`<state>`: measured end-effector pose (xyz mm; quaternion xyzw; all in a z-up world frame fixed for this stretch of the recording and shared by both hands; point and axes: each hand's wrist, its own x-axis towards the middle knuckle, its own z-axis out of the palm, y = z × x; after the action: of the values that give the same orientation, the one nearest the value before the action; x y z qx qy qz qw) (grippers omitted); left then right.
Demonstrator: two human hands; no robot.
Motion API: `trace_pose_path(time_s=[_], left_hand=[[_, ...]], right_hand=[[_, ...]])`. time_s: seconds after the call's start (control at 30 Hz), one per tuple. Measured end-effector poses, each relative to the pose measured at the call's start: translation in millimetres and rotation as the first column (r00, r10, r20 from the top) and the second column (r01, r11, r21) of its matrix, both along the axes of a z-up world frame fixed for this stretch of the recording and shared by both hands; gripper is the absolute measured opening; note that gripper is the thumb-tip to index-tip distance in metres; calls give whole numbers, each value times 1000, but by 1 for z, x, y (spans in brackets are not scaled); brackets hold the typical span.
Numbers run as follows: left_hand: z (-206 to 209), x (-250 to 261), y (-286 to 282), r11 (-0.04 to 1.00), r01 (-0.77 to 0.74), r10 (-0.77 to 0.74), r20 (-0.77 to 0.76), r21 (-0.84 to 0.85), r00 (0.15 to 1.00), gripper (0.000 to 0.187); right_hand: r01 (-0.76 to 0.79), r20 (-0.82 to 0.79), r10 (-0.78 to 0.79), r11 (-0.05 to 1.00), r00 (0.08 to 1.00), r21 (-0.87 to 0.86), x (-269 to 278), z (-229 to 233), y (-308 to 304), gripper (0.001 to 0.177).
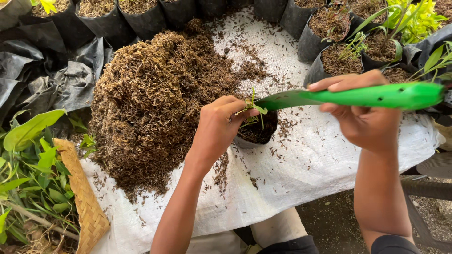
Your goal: The person prepares a potting mix by hand and using a small green shovel, then fills a black plastic nursery bag with the mix and transplants a small seedling into it.
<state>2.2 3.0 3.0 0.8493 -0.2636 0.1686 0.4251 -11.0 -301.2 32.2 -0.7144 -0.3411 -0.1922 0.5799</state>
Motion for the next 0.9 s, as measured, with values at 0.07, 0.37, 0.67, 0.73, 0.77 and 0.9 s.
trace_pose_path(time_s=[0.07,0.37,0.67,0.73,0.77,0.9], left_hand=[[-2,1,0,1000,8,-8,5,-15,1000,16],[12,-5,-1,999,29,-30,-55,-31,998,10],[11,-5,7,998,60,-60,-73,-3,996,11],[15,-4,8,998,59,-59,-37,-9,998,11],[17,-4,7,997,82,-83,-48,-11,995,7],[22,-6,4,992,126,-126,-51,-9,991,8]], right_hand=[[-25,63,25,1000,998,-4,2,0,7,23],[-3,68,-6,991,998,136,3,-11,-15,28],[15,4,-16,992,1000,124,6,-7,14,24],[153,14,-157,974,987,164,11,-2,21,32],[122,18,-125,986,992,110,16,-3,20,23],[6,14,-6,999,1000,52,28,-10,21,23]])
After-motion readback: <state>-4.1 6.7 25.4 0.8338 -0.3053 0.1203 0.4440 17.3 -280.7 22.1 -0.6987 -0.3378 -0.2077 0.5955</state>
